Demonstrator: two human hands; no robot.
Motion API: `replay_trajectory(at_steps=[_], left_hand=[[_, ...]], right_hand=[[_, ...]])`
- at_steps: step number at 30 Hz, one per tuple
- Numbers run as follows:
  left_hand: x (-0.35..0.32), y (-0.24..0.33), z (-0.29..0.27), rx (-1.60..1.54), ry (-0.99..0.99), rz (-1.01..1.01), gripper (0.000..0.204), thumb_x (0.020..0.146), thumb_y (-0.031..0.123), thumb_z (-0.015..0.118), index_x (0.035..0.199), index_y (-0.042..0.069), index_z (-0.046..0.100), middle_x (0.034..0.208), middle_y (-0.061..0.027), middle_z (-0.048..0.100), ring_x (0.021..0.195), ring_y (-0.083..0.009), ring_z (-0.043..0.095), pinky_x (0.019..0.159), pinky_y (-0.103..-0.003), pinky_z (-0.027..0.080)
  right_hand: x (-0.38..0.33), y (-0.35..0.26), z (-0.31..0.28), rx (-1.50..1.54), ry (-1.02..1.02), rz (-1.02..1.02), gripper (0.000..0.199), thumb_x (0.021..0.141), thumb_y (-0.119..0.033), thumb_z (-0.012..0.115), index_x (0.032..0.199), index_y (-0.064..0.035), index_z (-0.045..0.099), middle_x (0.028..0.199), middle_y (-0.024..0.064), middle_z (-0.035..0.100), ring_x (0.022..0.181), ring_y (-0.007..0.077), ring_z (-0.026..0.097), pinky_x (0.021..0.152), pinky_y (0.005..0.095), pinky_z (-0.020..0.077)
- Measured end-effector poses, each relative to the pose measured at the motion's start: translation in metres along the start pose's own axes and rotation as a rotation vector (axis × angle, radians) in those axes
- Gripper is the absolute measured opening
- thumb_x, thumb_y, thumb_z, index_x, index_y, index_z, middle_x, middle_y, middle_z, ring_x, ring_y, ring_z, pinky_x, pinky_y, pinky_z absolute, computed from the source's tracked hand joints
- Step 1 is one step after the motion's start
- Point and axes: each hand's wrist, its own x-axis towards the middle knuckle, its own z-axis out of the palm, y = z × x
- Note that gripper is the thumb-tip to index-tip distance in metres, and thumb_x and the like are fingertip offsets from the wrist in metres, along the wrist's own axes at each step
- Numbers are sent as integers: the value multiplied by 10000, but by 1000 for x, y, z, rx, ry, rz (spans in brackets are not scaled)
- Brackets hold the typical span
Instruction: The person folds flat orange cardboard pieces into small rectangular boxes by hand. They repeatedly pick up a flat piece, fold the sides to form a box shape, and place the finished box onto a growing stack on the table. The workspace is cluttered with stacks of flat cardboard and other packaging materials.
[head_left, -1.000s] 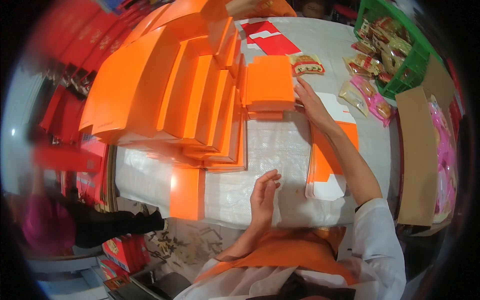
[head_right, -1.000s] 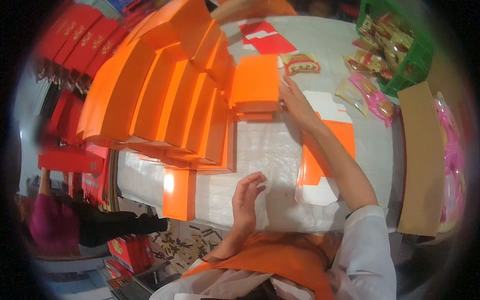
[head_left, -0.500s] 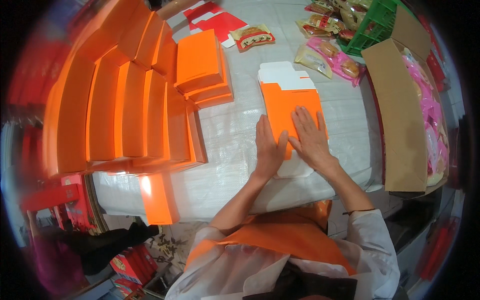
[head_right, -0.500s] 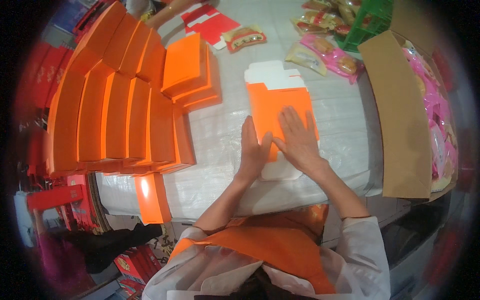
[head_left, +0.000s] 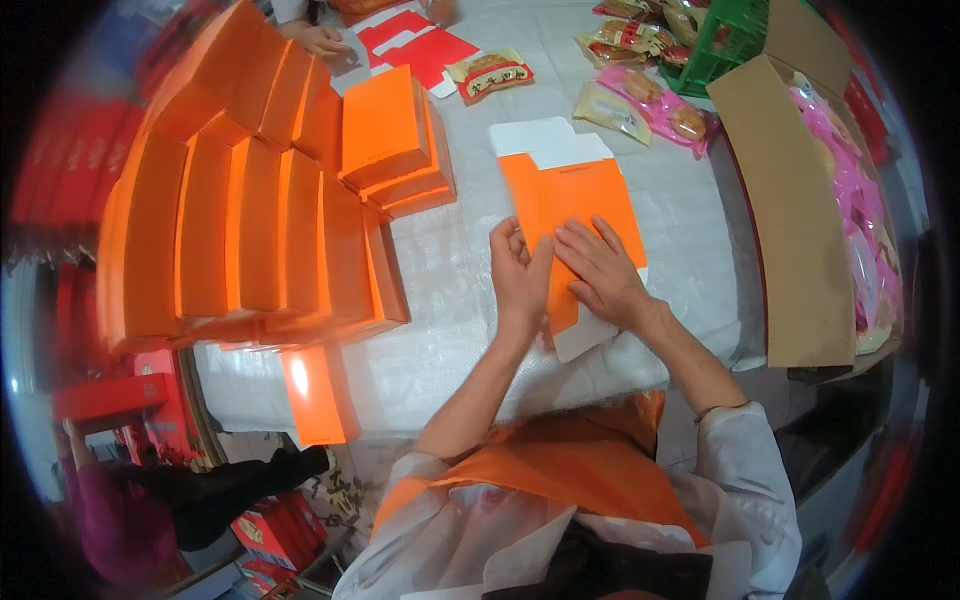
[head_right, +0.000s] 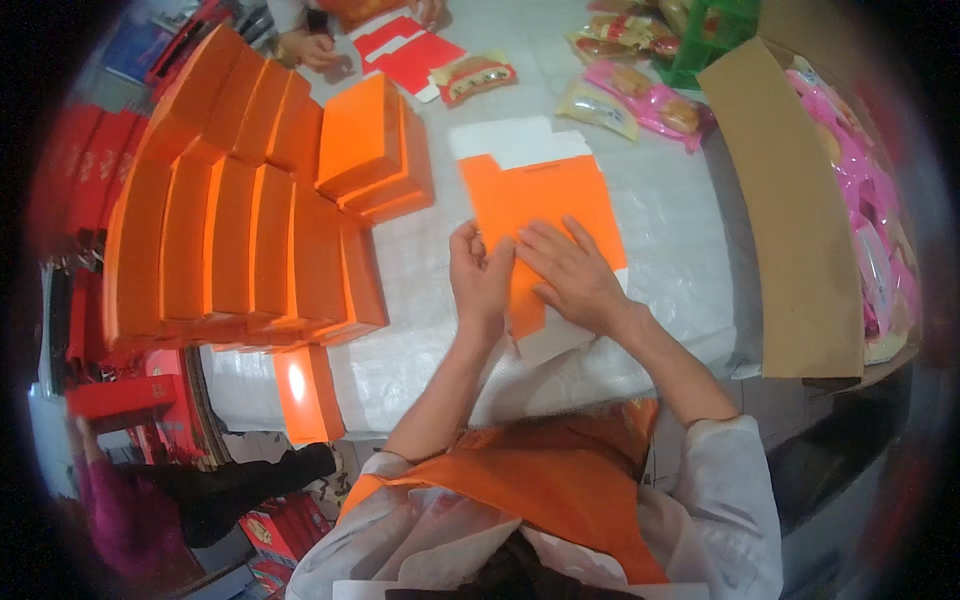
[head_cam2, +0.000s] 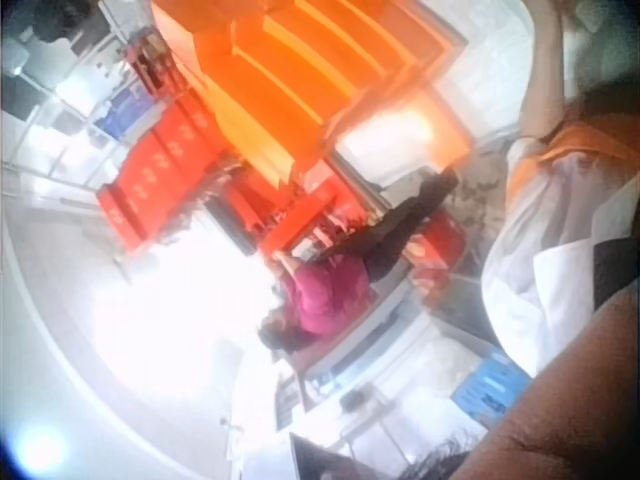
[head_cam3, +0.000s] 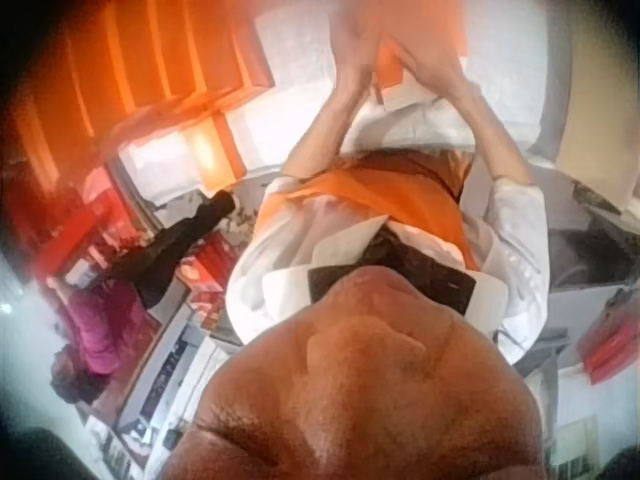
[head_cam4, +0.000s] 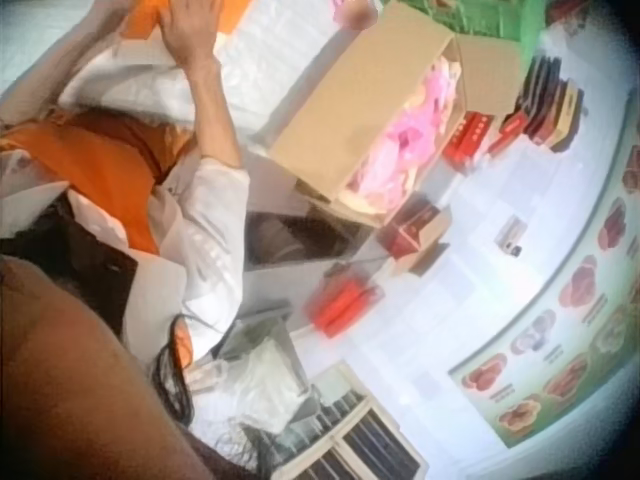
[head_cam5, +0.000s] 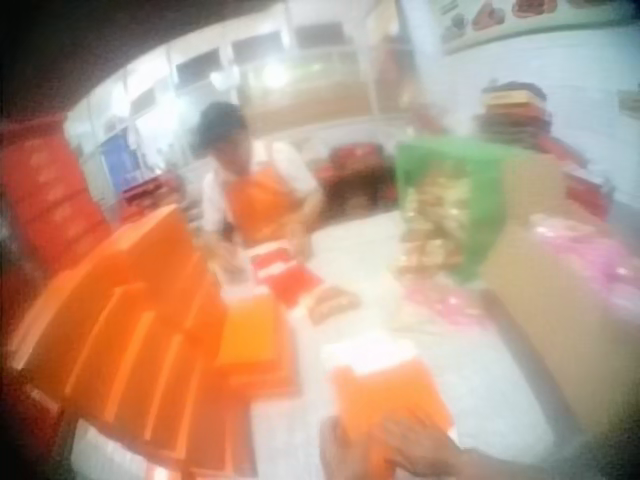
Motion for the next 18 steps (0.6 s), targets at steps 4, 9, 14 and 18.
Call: replay_trajectory(at_steps=[4,9,14,18], left_hand=[[4,23,-12,-179,39,-168,325,901,209,466,1122,-24,421,956,-72,560,857,-116,533,745,-250,433],[-13,45,-24,-521,218,-57,401,947,335,338,1084,-15,476,1010,-74,536,892,-114,513,751,-266,428],[-40,49,-24,-333,145,-118,478,940,411,311,1093,-18,456,1035,-67,514,912,-135,501,801,-286,406],[-51,23,-27,-299,95,-211,459,929,408,317,1131,13,434,1070,-67,497,964,-129,461,816,-289,386]], right_hand=[[-11,-32,-28,409,80,137,343,823,-136,555,1138,-16,493,1124,121,537,1055,248,502,935,370,368],[-35,-77,-29,1352,239,888,297,924,-202,426,1135,4,468,1083,91,551,983,215,523,882,325,410],[-37,-72,-19,1990,496,956,338,904,-227,466,1171,-22,436,1109,86,538,1024,209,499,920,371,382],[-16,-113,-28,2018,542,1094,336,887,-176,495,1195,-56,435,1103,70,538,1025,180,495,891,342,399]])
